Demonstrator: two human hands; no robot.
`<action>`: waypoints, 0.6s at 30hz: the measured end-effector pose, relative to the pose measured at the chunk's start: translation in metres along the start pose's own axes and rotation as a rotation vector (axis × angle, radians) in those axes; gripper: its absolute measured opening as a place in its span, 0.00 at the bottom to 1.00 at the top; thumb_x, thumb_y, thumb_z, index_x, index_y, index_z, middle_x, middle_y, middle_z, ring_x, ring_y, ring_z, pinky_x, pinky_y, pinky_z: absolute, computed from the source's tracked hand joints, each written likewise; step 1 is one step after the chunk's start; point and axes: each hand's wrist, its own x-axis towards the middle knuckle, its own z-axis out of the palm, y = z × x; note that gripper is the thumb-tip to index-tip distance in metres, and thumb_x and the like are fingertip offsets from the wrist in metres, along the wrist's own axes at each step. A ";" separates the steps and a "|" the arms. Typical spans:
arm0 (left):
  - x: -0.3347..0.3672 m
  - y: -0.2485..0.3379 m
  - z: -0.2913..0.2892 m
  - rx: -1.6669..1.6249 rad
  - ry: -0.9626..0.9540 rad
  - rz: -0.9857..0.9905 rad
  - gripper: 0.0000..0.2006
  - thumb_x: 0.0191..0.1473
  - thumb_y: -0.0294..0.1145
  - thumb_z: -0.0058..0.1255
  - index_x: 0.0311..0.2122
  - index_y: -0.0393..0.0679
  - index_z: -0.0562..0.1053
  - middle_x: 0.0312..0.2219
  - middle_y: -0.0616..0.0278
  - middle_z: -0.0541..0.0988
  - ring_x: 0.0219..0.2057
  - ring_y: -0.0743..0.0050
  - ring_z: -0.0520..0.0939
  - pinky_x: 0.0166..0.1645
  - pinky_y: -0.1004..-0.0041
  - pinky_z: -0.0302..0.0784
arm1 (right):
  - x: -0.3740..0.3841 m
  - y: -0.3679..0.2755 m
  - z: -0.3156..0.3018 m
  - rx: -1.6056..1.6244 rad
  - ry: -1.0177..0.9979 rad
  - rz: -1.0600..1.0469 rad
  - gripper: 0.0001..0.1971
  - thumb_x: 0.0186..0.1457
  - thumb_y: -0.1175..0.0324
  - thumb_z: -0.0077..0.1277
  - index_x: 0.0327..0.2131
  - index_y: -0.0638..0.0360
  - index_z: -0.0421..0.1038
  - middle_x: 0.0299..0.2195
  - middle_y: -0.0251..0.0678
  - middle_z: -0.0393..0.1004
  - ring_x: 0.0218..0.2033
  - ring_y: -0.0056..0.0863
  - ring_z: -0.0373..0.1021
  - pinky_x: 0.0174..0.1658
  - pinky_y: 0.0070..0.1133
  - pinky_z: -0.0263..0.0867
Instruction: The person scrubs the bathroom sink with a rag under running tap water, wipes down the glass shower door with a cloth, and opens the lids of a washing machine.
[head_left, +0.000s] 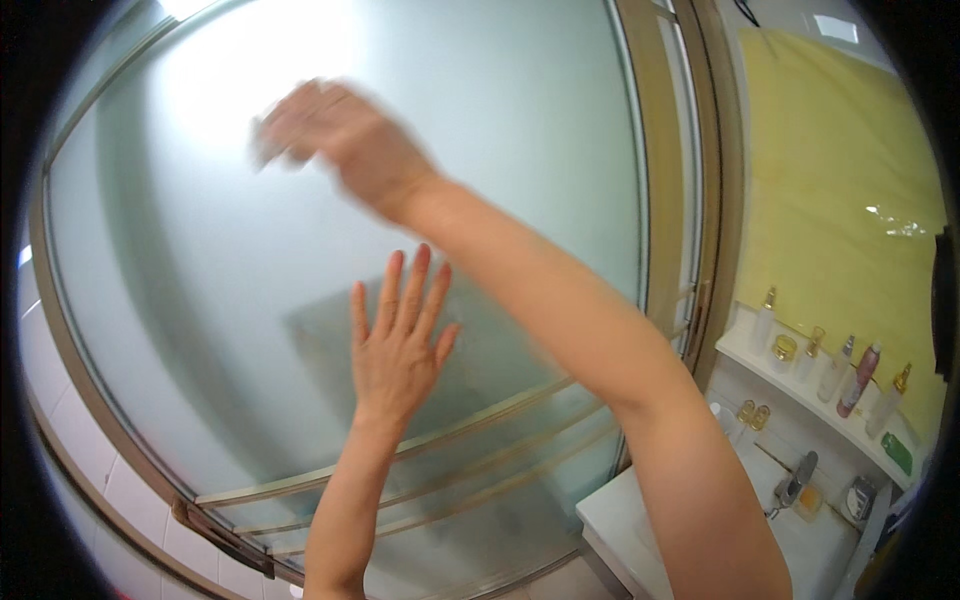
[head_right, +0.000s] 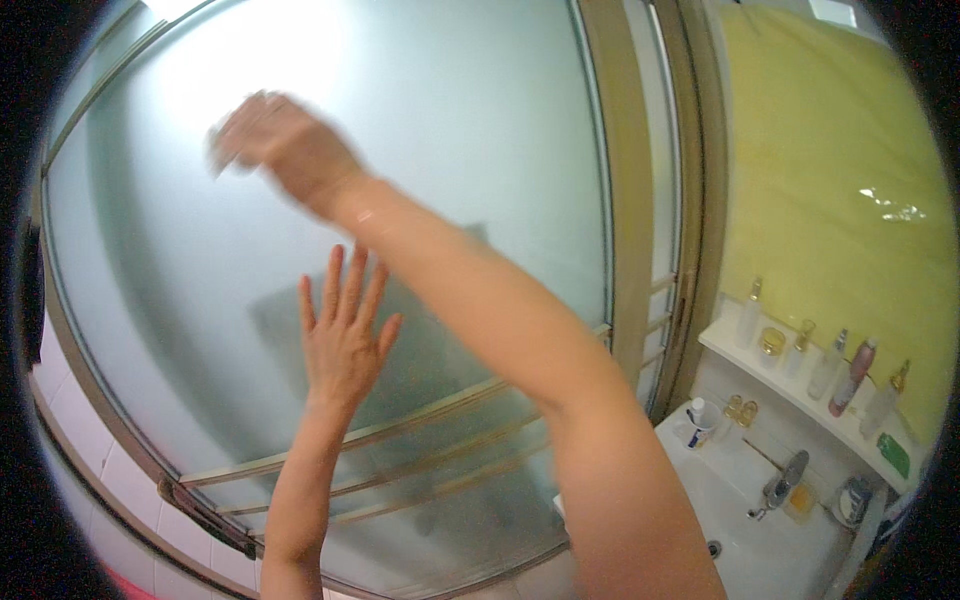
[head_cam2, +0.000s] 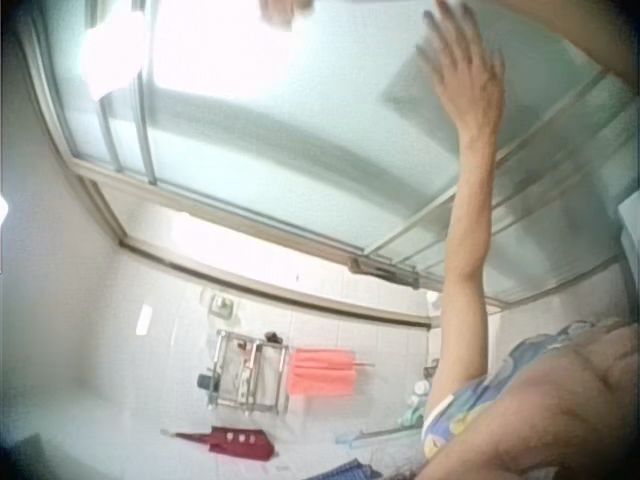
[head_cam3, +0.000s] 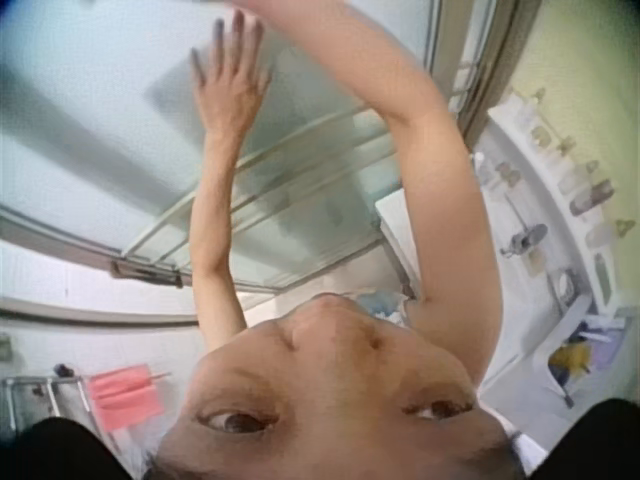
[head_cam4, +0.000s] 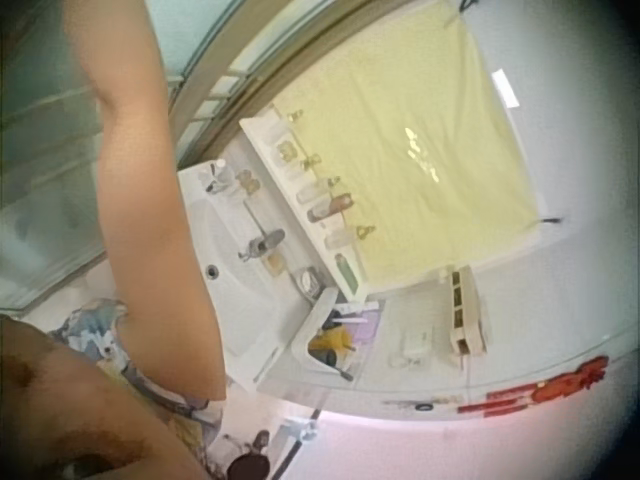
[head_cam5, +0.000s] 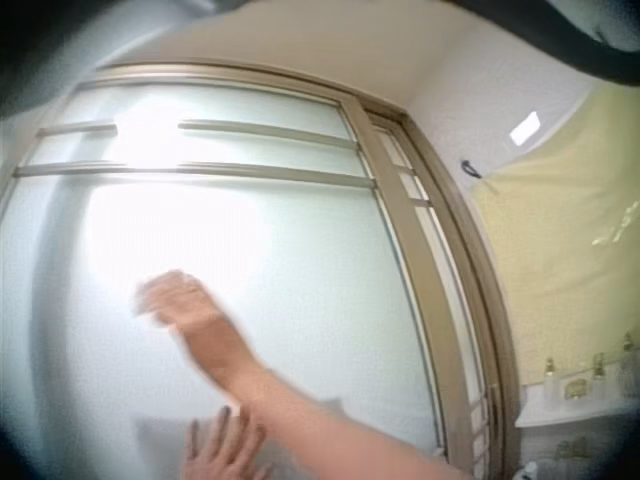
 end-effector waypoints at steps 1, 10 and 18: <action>-0.002 -0.002 -0.006 -0.011 0.000 0.002 0.34 0.50 0.40 0.50 0.62 0.54 0.54 0.63 0.66 0.52 0.65 0.65 0.48 0.66 0.53 0.32 | -0.009 0.026 -0.023 -0.006 0.045 0.038 0.14 0.50 0.82 0.42 0.35 0.53 0.74 0.42 0.31 0.75 0.48 0.29 0.68 0.57 0.27 0.59; -0.002 0.063 0.026 -0.038 0.010 -0.012 0.33 0.51 0.38 0.48 0.63 0.54 0.54 0.64 0.67 0.50 0.65 0.66 0.47 0.66 0.53 0.30 | -0.253 0.014 -0.236 -0.725 -0.120 0.521 0.12 0.52 0.78 0.49 0.41 0.56 0.75 0.44 0.31 0.74 0.47 0.34 0.63 0.48 0.25 0.66; -0.006 0.083 0.052 0.070 -0.088 0.029 0.32 0.54 0.45 0.44 0.63 0.54 0.52 0.64 0.69 0.49 0.66 0.69 0.45 0.67 0.56 0.27 | -0.252 0.054 -0.279 -0.544 -0.278 0.455 0.17 0.46 0.81 0.51 0.35 0.43 0.78 0.42 0.33 0.70 0.45 0.35 0.66 0.44 0.26 0.67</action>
